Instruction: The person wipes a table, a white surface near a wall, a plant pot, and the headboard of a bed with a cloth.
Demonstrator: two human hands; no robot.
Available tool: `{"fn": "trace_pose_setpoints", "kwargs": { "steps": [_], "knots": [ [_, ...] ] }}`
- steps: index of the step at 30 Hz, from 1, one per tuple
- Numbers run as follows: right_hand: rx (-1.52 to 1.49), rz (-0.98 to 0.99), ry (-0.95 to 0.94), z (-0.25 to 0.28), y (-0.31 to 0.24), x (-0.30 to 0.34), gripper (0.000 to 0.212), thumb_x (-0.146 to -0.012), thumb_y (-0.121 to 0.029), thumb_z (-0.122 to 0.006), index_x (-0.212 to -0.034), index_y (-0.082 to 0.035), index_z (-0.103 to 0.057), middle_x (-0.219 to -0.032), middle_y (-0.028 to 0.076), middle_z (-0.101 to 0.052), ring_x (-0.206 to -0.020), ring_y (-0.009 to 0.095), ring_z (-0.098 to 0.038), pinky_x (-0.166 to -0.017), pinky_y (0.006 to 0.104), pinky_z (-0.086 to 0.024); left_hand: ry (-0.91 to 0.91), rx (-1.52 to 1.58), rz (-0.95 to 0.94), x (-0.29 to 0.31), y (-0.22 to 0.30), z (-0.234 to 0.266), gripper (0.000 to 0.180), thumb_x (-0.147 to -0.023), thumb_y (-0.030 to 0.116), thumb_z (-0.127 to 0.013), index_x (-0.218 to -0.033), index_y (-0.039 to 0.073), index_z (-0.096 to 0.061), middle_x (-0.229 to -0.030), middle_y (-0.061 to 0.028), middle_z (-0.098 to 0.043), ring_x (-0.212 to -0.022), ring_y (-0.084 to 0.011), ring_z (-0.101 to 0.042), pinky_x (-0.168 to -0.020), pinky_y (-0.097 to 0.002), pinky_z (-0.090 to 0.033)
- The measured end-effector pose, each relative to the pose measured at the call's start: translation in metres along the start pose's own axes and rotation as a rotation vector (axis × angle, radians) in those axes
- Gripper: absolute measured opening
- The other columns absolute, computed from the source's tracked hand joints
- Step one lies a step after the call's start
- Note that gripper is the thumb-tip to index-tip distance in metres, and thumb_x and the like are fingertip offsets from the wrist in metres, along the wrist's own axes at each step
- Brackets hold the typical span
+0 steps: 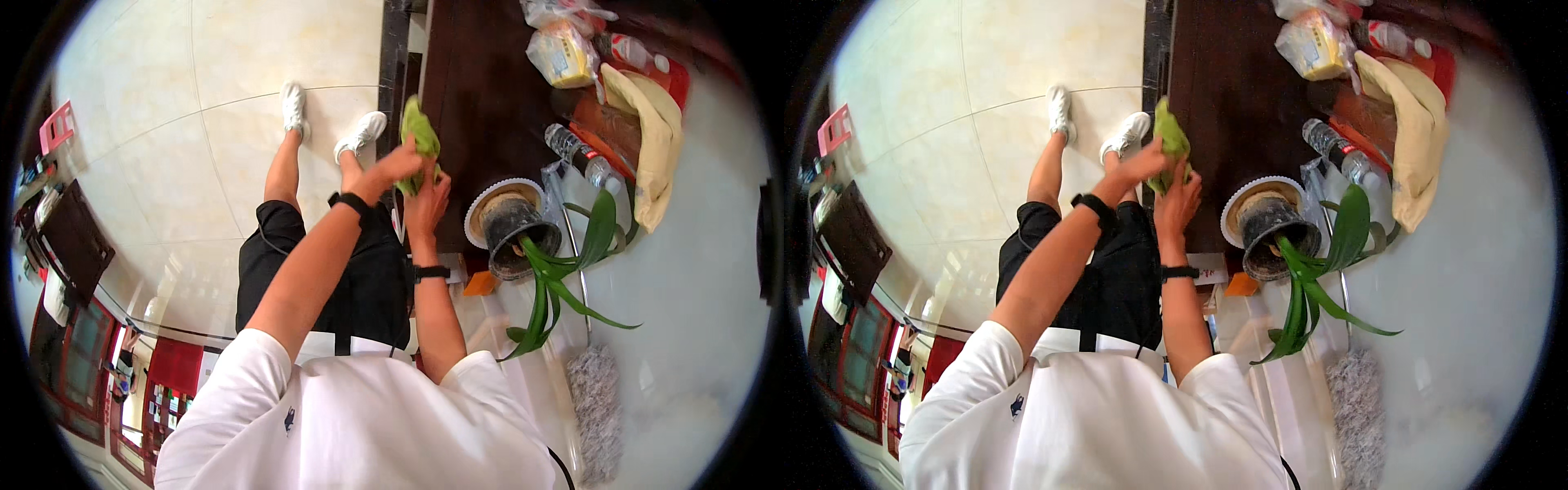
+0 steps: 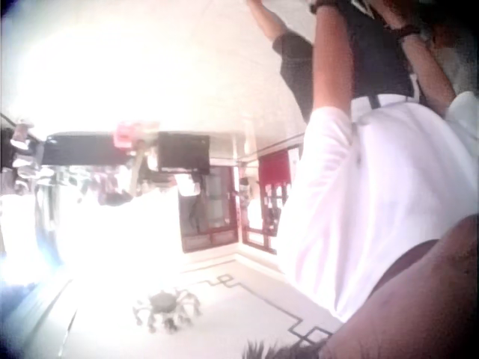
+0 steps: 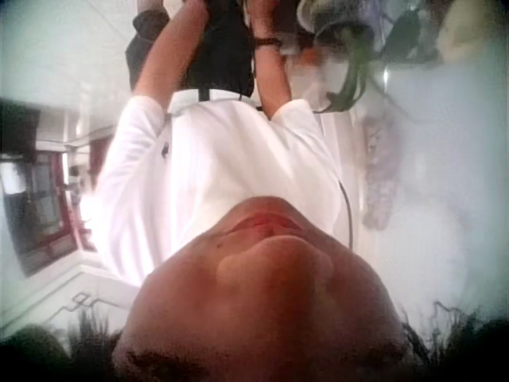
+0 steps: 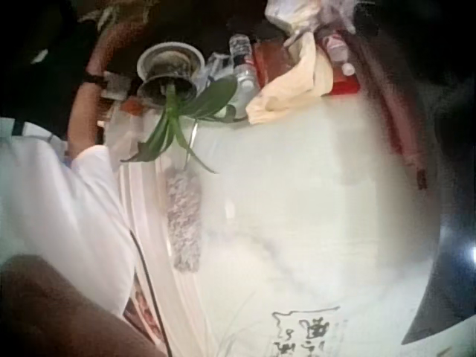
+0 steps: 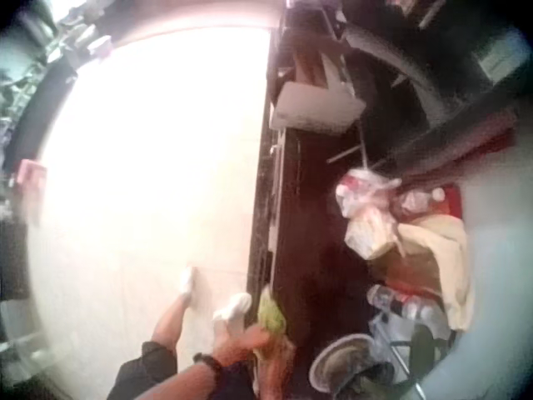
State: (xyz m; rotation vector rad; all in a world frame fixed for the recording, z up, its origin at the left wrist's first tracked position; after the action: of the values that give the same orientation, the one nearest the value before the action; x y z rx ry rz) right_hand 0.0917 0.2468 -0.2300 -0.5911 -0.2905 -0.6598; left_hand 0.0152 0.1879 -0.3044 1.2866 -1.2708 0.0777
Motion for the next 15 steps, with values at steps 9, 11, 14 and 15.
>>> {"fn": "trace_pose_setpoints", "kwargs": {
  "steps": [9, 11, 14, 15],
  "knots": [
    [0.391, 0.01, 0.021, -0.009, 0.016, 0.009, 0.109, -0.073, -0.016, -0.078, -0.156, -0.018, -0.008, -0.129, 0.019, -0.04, -0.11, 0.041, -0.044, -0.09, 0.0497, -0.037, -0.005, -0.253, 0.134, -0.004, -0.035, -0.014, 0.046, -0.079, 0.031, -0.066, -0.112, 0.0, -0.06, -0.108, -0.0238, -0.065, -0.101, -0.0377, -0.063, -0.083, -0.0422, -0.051],
    [0.424, 0.016, 0.005, -0.012, 0.006, 0.001, 0.105, -0.074, -0.018, -0.077, -0.155, -0.017, -0.011, -0.129, 0.019, -0.04, -0.109, 0.04, -0.044, -0.09, 0.0499, -0.037, 0.144, -0.243, 0.003, -0.006, -0.013, 0.012, 0.045, -0.078, 0.033, -0.067, -0.106, -0.002, -0.061, -0.105, -0.0248, -0.065, -0.099, -0.0395, -0.063, -0.081, -0.0442, -0.051],
    [0.451, 0.094, 0.087, -0.015, -0.013, -0.036, 0.096, -0.077, -0.021, -0.074, -0.154, -0.015, -0.017, -0.127, 0.019, -0.04, -0.108, 0.041, -0.044, -0.089, 0.05, -0.037, 0.35, -0.318, -0.092, -0.009, 0.026, 0.043, 0.048, -0.081, 0.043, -0.063, -0.089, -0.005, -0.065, -0.094, -0.0254, -0.067, -0.094, -0.0434, -0.063, -0.08, -0.0492, -0.051],
    [0.452, 0.151, 0.163, -0.01, -0.023, -0.043, 0.091, -0.079, -0.022, -0.073, -0.153, -0.014, -0.02, -0.127, 0.02, -0.04, -0.109, 0.041, -0.043, -0.089, 0.0498, -0.037, 0.276, -0.364, 0.059, -0.011, 0.026, 0.041, 0.05, -0.083, 0.045, -0.06, -0.088, -0.004, -0.066, -0.094, -0.0251, -0.067, -0.092, -0.0441, -0.063, -0.08, -0.05, -0.051]
  ]
}}
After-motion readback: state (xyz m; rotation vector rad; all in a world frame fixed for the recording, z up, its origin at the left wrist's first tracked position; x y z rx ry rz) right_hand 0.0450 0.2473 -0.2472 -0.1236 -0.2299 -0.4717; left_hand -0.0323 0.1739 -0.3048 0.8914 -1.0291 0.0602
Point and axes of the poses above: each hand's wrist, its own x-axis away from the middle knuckle, its own z-axis out of the back of the hand, y = z × x, the point moved 9 cm from there along -x, towards the middle knuckle
